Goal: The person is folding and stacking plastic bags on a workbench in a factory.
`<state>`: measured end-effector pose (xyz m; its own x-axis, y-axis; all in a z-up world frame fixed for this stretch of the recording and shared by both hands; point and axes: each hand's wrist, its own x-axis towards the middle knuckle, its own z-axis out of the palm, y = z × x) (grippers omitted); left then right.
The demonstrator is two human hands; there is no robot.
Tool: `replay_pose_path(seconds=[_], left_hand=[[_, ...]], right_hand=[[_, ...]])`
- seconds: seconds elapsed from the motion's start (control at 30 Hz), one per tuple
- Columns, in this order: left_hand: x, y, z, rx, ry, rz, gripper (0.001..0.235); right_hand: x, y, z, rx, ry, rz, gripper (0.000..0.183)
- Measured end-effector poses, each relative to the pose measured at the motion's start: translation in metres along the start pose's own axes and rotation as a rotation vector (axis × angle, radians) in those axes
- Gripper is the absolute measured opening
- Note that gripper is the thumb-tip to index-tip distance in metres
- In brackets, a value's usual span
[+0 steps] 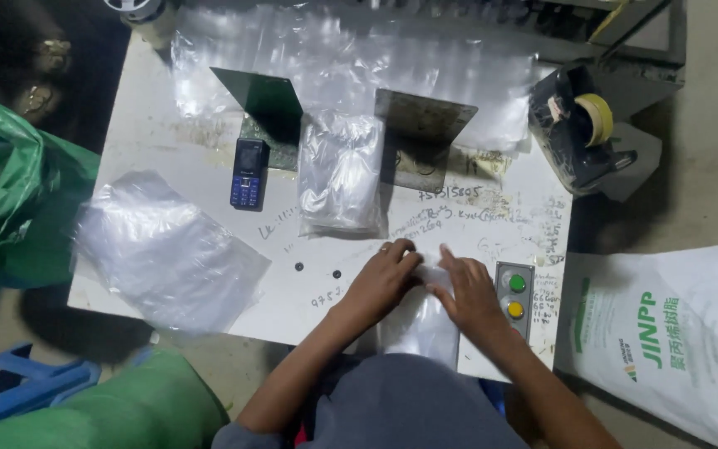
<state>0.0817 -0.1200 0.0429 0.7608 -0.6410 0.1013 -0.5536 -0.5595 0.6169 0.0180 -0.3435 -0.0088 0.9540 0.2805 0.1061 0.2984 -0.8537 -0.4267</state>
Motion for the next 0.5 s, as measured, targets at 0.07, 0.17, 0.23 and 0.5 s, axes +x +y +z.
replay_pose_path(seconds=[0.07,0.17,0.23,0.5], left_hand=[[-0.001,-0.006,0.008,0.066,-0.023,-0.002,0.017],[0.0,-0.015,0.016,0.083,-0.024,-0.061,0.017],[0.0,-0.01,0.018,0.019,0.009,-0.136,0.022],[0.012,-0.007,0.018,-0.008,-0.022,-0.266,0.024]], right_hand=[[0.003,0.001,-0.006,-0.071,-0.029,-0.027,0.054],[0.011,-0.008,-0.021,-0.175,-0.065,-0.052,0.037],[0.012,-0.007,-0.031,-0.213,-0.092,-0.068,0.035],[0.049,-0.059,-0.096,0.353,-0.289,0.452,0.053]])
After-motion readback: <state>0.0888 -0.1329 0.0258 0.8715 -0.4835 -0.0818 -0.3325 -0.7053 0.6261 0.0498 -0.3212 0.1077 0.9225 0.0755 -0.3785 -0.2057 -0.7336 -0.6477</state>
